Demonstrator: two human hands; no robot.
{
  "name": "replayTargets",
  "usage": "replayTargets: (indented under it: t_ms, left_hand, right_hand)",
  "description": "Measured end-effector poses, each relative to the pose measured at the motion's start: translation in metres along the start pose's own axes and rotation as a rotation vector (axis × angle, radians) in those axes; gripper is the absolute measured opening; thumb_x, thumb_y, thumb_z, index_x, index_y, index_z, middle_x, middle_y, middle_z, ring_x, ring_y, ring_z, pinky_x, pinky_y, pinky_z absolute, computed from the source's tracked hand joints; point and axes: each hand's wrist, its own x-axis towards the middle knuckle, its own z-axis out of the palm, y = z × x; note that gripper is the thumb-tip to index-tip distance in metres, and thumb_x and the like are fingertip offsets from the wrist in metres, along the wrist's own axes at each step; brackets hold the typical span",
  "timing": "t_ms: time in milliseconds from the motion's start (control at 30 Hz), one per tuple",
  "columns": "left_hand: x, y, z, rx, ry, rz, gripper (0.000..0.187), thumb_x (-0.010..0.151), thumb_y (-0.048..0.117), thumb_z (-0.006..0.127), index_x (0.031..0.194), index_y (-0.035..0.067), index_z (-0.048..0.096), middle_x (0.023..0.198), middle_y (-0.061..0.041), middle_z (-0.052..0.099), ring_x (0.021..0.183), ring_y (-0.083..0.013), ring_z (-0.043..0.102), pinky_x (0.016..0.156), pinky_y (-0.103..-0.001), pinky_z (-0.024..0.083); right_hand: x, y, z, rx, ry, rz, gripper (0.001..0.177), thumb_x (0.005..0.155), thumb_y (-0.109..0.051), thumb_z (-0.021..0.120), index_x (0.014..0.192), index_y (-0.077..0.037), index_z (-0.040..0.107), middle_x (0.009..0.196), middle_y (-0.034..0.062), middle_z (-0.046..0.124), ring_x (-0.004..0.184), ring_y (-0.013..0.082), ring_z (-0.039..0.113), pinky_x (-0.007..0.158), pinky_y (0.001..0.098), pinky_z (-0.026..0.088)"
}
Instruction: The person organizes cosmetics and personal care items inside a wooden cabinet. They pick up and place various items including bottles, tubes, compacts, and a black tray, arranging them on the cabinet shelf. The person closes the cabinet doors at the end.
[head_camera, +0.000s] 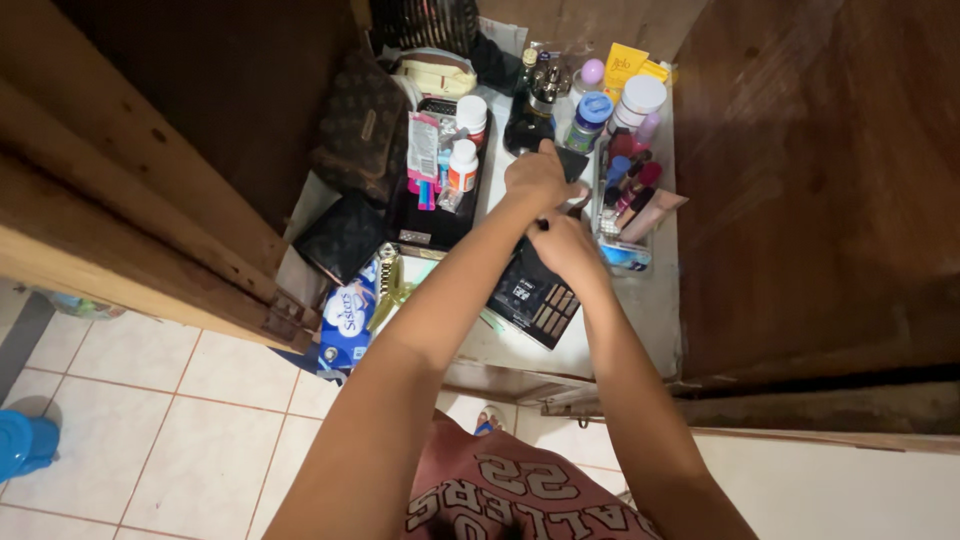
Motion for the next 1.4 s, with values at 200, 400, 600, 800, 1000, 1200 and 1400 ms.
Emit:
replayTargets:
  t_ms: [200,400,600,800,1000,1200,1400]
  left_hand:
    - [0.026,-0.003,-0.005,-0.285,-0.341,-0.012,0.114,0.075,0.054,0.081,0.148,-0.007,0.02,0.116,-0.022,0.067,0.102,-0.0366,0.075,0.085,-0.045,0.06]
    - [0.09,-0.039,0.049,-0.092,-0.268,0.249,0.097,0.073,0.04,0.089,0.144,-0.007,0.041,0.122,-0.028,0.071,0.109,-0.0373,0.073,0.091,-0.042,0.058]
    - [0.057,-0.043,0.053,-0.021,-0.108,0.165,0.104,0.067,0.043,0.093,0.148,0.01,0.036,0.133,-0.024,0.058,0.121,-0.0406,0.061,0.097,-0.046,0.051]
    - [0.035,-0.048,0.049,-0.124,0.004,0.33,0.099,0.065,0.039,0.099,0.135,0.004,0.039,0.111,-0.025,0.07,0.104,-0.0404,0.069,0.086,-0.046,0.056]
    - [0.026,-0.048,0.03,-0.415,-0.229,0.15,0.079,0.071,0.003,0.074,0.138,0.008,0.033,0.088,-0.023,0.073,0.052,-0.0285,0.075,0.044,-0.039,0.058]
    - [0.008,-0.042,0.016,-0.28,-0.265,0.132,0.08,0.072,0.021,0.091,0.123,0.0,0.033,0.079,-0.02,0.072,0.053,-0.0277,0.069,0.046,-0.038,0.058]
    - [0.012,-0.049,0.025,-0.197,-0.166,0.203,0.081,0.073,0.025,0.09,0.131,0.002,0.038,0.095,-0.02,0.074,0.074,-0.032,0.076,0.064,-0.041,0.061]
  right_hand:
    - [-0.04,-0.017,-0.029,0.132,-0.039,-0.03,0.038,0.092,-0.038,0.061,0.112,-0.007,0.068,0.099,0.0262,0.072,0.099,0.043,0.069,0.087,0.0479,0.052]
    - [-0.065,-0.014,-0.045,0.227,-0.13,-0.052,0.034,0.092,-0.039,0.061,0.11,-0.01,0.068,0.095,0.0203,0.074,0.092,0.0364,0.071,0.082,0.0433,0.053]
    - [-0.071,-0.003,-0.047,0.293,-0.148,-0.062,0.031,0.095,-0.037,0.059,0.11,-0.011,0.066,0.093,0.0156,0.072,0.085,0.0283,0.068,0.078,0.0389,0.052]
    - [-0.086,-0.007,-0.066,0.299,-0.158,-0.068,0.025,0.097,-0.033,0.058,0.108,-0.01,0.064,0.087,0.0149,0.07,0.08,0.0249,0.066,0.076,0.0356,0.051]
    - [-0.1,-0.009,-0.083,0.322,-0.057,-0.124,0.022,0.096,-0.028,0.059,0.105,-0.008,0.065,0.086,0.0125,0.069,0.079,0.0208,0.066,0.076,0.0342,0.05]
    - [-0.102,-0.007,-0.091,0.439,0.163,-0.191,0.019,0.097,-0.023,0.058,0.102,-0.005,0.066,0.084,0.0113,0.069,0.081,0.0199,0.066,0.075,0.0321,0.05]
    - [-0.105,-0.002,-0.1,0.547,0.262,-0.118,0.02,0.098,-0.022,0.055,0.102,-0.006,0.066,0.096,0.008,0.071,0.091,0.0183,0.066,0.082,0.0296,0.048]
